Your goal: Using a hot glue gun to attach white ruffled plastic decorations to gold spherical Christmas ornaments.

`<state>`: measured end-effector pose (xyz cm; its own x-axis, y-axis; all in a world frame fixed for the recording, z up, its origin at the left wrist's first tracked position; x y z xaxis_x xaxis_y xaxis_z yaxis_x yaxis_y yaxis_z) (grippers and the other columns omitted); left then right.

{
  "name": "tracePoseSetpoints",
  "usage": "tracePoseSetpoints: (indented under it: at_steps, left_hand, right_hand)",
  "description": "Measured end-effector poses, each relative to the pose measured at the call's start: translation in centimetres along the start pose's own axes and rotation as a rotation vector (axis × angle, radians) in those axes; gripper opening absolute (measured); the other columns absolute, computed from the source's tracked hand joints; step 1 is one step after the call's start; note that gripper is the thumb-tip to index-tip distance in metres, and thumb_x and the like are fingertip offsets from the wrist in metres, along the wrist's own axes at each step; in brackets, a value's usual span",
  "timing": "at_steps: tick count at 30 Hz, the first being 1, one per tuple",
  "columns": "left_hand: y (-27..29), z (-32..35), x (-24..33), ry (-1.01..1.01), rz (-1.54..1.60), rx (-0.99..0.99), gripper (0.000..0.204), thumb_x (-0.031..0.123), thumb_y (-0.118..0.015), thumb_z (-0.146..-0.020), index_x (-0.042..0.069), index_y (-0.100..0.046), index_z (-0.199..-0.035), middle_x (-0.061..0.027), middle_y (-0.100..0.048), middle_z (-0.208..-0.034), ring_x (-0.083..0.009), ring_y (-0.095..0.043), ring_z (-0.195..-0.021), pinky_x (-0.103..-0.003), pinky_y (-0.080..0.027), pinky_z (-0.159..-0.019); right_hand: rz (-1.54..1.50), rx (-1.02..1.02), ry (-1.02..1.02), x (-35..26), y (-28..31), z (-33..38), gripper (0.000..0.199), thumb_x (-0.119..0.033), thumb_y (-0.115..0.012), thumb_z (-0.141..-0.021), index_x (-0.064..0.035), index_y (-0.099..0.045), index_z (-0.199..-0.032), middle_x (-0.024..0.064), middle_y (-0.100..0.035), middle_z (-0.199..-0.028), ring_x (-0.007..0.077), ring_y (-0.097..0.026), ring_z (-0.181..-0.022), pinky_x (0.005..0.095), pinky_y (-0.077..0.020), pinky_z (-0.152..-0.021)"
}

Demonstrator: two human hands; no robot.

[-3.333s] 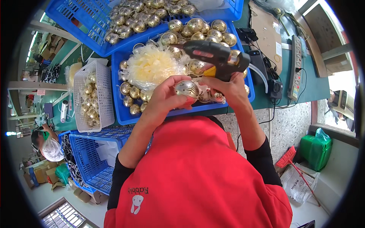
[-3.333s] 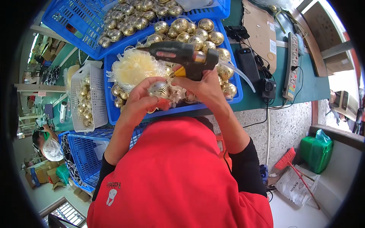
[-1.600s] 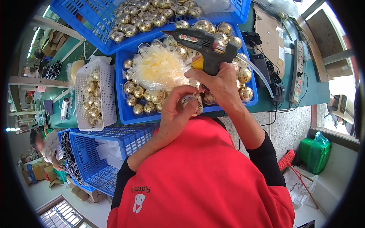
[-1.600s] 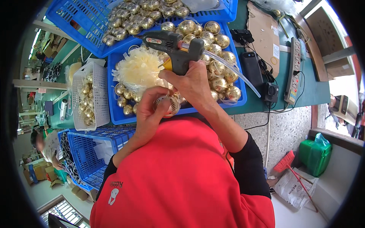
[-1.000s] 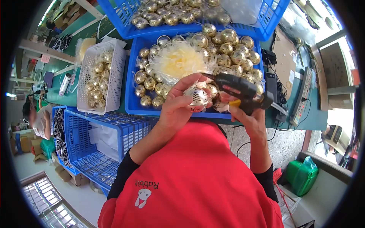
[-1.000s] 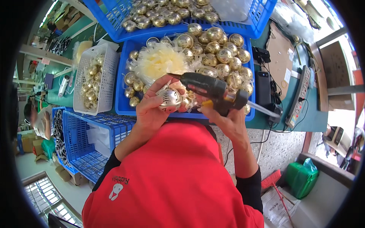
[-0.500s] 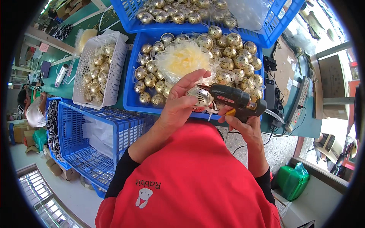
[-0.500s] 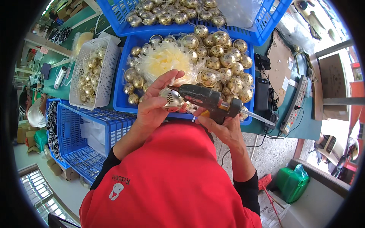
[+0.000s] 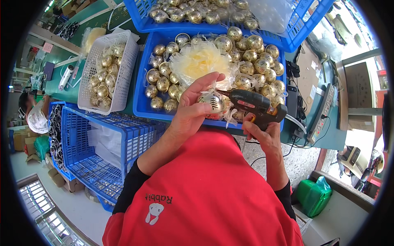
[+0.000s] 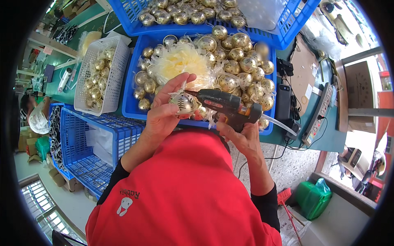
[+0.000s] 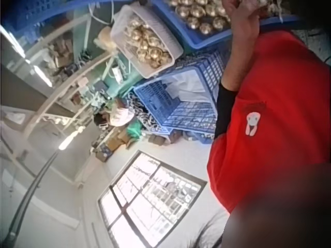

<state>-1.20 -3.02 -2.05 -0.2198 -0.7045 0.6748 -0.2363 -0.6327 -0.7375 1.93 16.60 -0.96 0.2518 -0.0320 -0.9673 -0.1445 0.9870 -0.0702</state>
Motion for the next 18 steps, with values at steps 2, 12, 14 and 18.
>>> tracePoseSetpoints:
  at_steps: [2,12,14,18]
  left_hand:
    - [0.17,-0.10,-0.11,-0.005,-0.020,0.018,0.066,0.008,-0.058,-0.068,0.003,-0.038,-0.130,-0.0125,-0.039,-0.133,-0.0182,-0.052,-0.107,-0.031,-0.043,-0.092]
    - [0.36,-0.48,-0.05,0.007,-0.020,-0.004,0.067,0.006,-0.059,-0.068,0.003,-0.036,-0.131,-0.0122,-0.037,-0.134,-0.0179,-0.055,-0.103,-0.031,-0.046,-0.088]
    - [0.40,-0.54,-0.29,0.031,-0.025,0.005,0.068,0.005,-0.058,-0.068,0.003,-0.034,-0.132,-0.0123,-0.036,-0.135,-0.0179,-0.055,-0.102,-0.031,-0.045,-0.089]
    - [0.97,-0.69,-0.19,0.040,-0.104,0.017,0.070,0.004,-0.058,-0.068,0.004,-0.033,-0.133,-0.0134,-0.036,-0.135,-0.0179,-0.053,-0.106,-0.031,-0.045,-0.089]
  right_hand:
    - [-0.019,0.010,0.014,-0.01,-0.14,0.01,0.015,-0.008,-0.065,-0.075,-0.0004,-0.055,-0.083,0.0049,-0.056,-0.068,0.0099,-0.054,-0.055,0.0203,-0.0431,-0.044]
    - [0.024,-0.006,-0.002,-0.18,-0.15,-0.06,0.014,-0.011,-0.063,-0.075,-0.0001,-0.055,-0.081,0.0035,-0.054,-0.064,0.0090,-0.050,-0.051,0.0207,-0.0400,-0.043]
    - [0.018,0.002,0.006,-0.38,-0.33,-0.03,0.014,-0.011,-0.063,-0.075,-0.0001,-0.055,-0.081,0.0035,-0.054,-0.064,0.0088,-0.049,-0.050,0.0207,-0.0398,-0.043]
    - [0.025,-0.005,-0.129,-0.75,-0.19,-0.39,0.016,-0.010,-0.064,-0.074,0.0006,-0.056,-0.085,0.0045,-0.055,-0.066,0.0089,-0.050,-0.050,0.0199,-0.0384,-0.043]
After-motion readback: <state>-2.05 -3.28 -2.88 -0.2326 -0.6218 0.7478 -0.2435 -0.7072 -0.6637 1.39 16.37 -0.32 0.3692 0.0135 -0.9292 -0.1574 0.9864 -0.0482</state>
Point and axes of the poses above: each hand's wrist, its own z-axis away from the middle knuckle, its own y-axis out of the back of the hand, x = y × z, the point moved 2 cm from there along -z, towards the middle knuckle
